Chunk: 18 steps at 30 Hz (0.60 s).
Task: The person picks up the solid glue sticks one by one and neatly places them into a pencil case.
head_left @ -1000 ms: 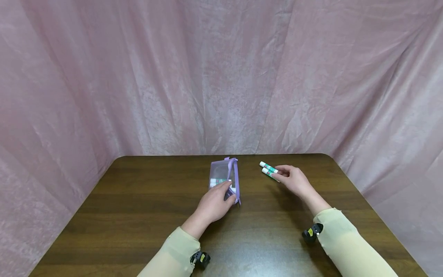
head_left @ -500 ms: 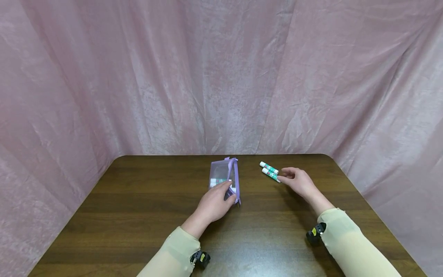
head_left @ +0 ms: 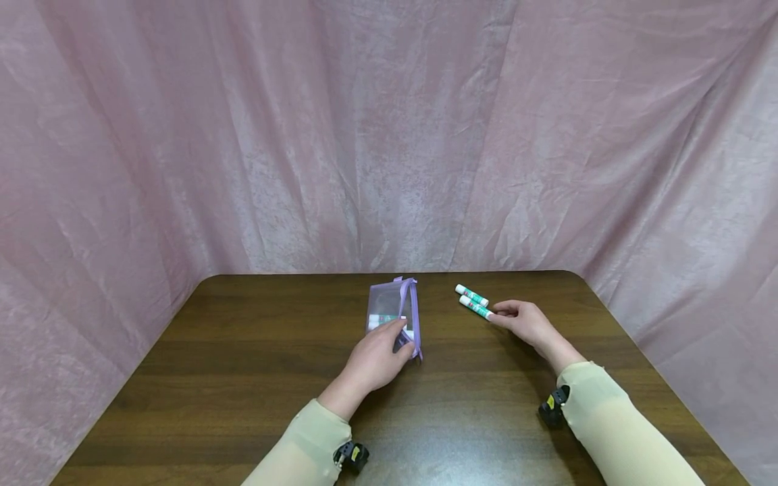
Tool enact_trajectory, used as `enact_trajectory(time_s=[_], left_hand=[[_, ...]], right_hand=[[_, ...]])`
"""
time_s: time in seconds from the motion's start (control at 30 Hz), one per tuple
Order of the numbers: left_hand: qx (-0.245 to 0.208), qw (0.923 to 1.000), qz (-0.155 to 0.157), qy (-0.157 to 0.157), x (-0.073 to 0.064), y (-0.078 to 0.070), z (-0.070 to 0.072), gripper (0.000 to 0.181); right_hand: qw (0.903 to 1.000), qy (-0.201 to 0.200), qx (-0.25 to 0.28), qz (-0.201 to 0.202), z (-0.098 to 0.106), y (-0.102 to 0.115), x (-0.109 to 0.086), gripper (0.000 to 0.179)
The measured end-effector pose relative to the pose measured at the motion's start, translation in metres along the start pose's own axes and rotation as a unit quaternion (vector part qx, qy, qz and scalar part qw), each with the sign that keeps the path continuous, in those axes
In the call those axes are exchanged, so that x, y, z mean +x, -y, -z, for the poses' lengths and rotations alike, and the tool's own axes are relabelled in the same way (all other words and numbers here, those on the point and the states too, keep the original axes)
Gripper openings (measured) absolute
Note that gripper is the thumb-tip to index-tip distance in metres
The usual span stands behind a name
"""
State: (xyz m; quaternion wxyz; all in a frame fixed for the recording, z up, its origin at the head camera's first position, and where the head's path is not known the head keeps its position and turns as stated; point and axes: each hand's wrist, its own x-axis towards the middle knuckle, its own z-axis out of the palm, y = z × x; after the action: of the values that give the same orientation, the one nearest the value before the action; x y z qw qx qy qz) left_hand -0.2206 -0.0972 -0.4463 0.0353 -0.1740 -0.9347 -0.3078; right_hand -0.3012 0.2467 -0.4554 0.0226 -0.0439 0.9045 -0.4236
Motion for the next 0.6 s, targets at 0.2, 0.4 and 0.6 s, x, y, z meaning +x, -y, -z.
enact_trajectory(time_s=[0.2,0.4,0.6], left_hand=[[0.004,1.0,-0.003,-0.001,-0.001,-0.001,0.001,0.056],[0.008,0.9999,-0.009,-0.007,0.0,0.0,0.0,0.055],[0.017,0.9989,-0.034,-0.026,0.01,0.026,-0.019,0.057]], right_hand=[[0.9997,0.011,0.003,-0.021,-0.001,-0.002,0.004,0.049],[0.9995,0.019,0.001,-0.025,-0.003,-0.001,0.005,0.047],[0.9996,0.006,0.0,-0.028,-0.004,0.001,0.006,0.042]])
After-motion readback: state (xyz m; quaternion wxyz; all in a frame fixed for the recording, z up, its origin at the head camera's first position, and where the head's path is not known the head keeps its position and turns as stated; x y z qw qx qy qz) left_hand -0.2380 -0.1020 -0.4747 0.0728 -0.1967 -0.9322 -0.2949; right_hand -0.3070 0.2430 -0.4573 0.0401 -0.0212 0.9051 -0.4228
